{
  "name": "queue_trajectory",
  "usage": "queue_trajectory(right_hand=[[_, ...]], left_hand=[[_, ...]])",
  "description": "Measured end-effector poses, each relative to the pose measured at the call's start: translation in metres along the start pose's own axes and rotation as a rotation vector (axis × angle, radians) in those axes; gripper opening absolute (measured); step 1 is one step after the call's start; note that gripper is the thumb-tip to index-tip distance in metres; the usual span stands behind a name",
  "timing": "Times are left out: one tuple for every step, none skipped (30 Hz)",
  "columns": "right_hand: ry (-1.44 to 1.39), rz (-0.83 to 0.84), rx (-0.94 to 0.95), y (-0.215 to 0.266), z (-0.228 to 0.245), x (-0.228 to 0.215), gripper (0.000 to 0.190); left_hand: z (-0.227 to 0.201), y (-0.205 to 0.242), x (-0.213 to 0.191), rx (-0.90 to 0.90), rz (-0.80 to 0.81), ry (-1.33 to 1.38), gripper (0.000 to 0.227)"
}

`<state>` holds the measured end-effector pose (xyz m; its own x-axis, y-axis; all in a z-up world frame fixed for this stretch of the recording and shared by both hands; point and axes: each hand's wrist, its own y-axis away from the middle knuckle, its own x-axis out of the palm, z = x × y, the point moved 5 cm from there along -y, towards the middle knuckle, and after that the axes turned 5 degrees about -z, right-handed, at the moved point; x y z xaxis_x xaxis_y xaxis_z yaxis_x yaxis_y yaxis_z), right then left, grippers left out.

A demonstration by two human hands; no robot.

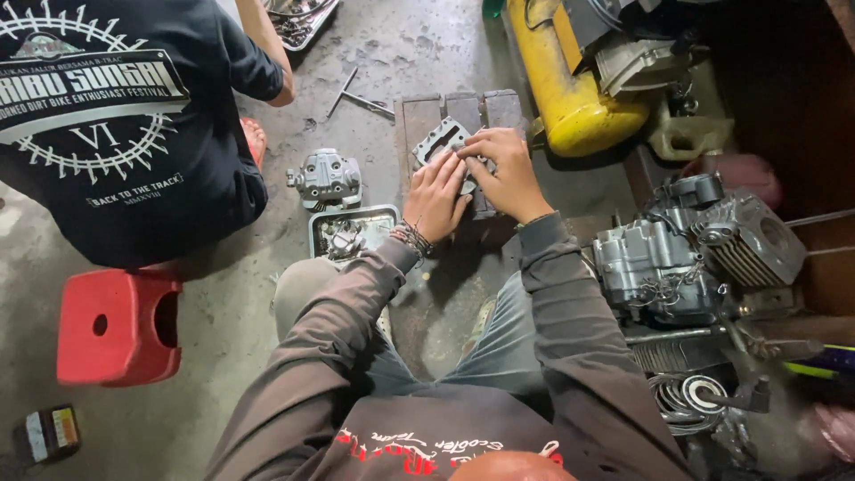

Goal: The person sits on the floor and assembles a metallic engine component, likely a cylinder head, by hand. They insert and adjust small internal parts, such as valves or pins, into the component while holding it steady.

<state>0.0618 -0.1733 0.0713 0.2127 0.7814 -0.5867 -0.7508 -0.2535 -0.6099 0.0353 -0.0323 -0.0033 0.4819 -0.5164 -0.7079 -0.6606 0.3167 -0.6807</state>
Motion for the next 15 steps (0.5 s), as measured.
queue_trajectory(right_hand=[[0.000, 0.000, 0.001, 0.001, -0.004, 0.002, 0.012], [0.048, -0.017, 0.000, 0.002, -0.009, 0.003, 0.008], [0.096, -0.034, -0.002, 0.002, -0.013, 0.005, 0.007], [0.093, -0.034, -0.002, 0.002, -0.011, 0.004, 0.007], [0.132, -0.052, 0.030, 0.002, -0.011, 0.002, 0.013], [0.168, -0.069, 0.063, 0.002, -0.011, 0.001, 0.020], [0.163, -0.068, 0.064, 0.001, -0.010, -0.004, 0.020], [0.098, -0.047, 0.063, 0.000, -0.008, -0.006, 0.017], [0.033, -0.027, 0.062, -0.002, -0.006, -0.008, 0.017], [0.026, -0.025, 0.060, -0.001, -0.006, -0.008, 0.017], [0.029, -0.010, 0.040, 0.000, -0.006, -0.008, 0.013], [0.030, 0.006, 0.022, 0.001, -0.007, -0.007, 0.010], [0.021, 0.008, 0.022, 0.001, -0.011, -0.013, 0.010], [0.032, 0.007, 0.008, 0.001, -0.011, -0.010, 0.009], [0.043, 0.006, -0.006, 0.000, -0.011, -0.007, 0.010]], left_hand=[[-0.001, 0.000, 0.000, 0.000, 0.001, 0.000, 0.061], [-0.001, -0.001, 0.000, 0.003, 0.002, -0.005, 0.061], [-0.002, -0.001, 0.000, 0.006, 0.003, -0.009, 0.061], [-0.001, 0.000, 0.001, 0.005, 0.005, -0.011, 0.061], [-0.001, 0.000, 0.002, 0.008, 0.004, -0.011, 0.059], [0.000, 0.001, 0.002, 0.011, 0.005, -0.012, 0.057], [-0.001, 0.000, 0.001, 0.009, 0.008, -0.016, 0.057], [-0.002, -0.001, -0.001, 0.011, 0.009, -0.019, 0.060], [-0.002, -0.001, -0.003, 0.012, 0.009, -0.022, 0.063], [-0.002, -0.001, -0.004, 0.009, 0.011, -0.028, 0.063], [-0.002, -0.001, -0.005, 0.007, 0.008, -0.020, 0.063], [-0.003, -0.001, -0.006, 0.004, 0.007, -0.013, 0.064], [-0.006, -0.004, 0.001, 0.000, 0.011, -0.020, 0.064], [-0.003, -0.001, 0.001, -0.010, 0.015, -0.035, 0.065], [0.000, 0.002, 0.001, -0.020, 0.018, -0.051, 0.066]])
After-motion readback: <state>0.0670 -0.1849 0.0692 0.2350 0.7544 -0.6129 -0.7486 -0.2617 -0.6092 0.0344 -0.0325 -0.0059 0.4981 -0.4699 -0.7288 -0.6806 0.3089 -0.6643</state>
